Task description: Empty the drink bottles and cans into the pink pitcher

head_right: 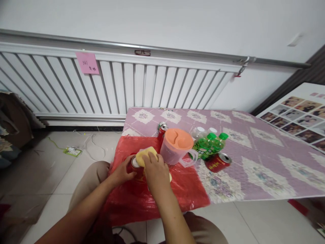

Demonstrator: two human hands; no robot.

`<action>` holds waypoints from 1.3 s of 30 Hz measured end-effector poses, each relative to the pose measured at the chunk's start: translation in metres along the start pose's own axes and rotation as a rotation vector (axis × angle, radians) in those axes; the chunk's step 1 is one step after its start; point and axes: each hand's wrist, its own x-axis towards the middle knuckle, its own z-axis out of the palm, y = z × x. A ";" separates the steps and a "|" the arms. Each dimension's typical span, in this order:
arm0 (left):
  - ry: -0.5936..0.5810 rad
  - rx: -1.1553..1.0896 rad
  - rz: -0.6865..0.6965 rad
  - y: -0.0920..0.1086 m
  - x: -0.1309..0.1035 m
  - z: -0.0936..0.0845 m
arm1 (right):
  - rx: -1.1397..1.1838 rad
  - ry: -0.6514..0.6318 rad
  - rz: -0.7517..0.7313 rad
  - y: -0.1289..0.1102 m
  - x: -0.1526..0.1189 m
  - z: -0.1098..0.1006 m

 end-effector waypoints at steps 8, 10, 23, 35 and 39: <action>0.002 -0.009 0.031 -0.005 0.001 0.001 | 0.163 -0.122 -0.006 0.012 -0.043 0.012; 0.011 0.008 0.038 -0.006 0.002 0.002 | 0.252 -0.134 -0.065 0.015 -0.051 0.012; 0.027 -0.006 0.023 -0.008 0.002 0.003 | 0.412 -0.019 -0.112 0.025 -0.065 0.035; 0.100 -0.130 -0.040 -0.014 -0.002 0.000 | 0.430 -0.025 0.042 0.012 -0.069 0.045; 0.090 -0.186 -0.037 -0.010 -0.002 0.000 | 0.525 0.233 0.058 0.024 -0.068 0.047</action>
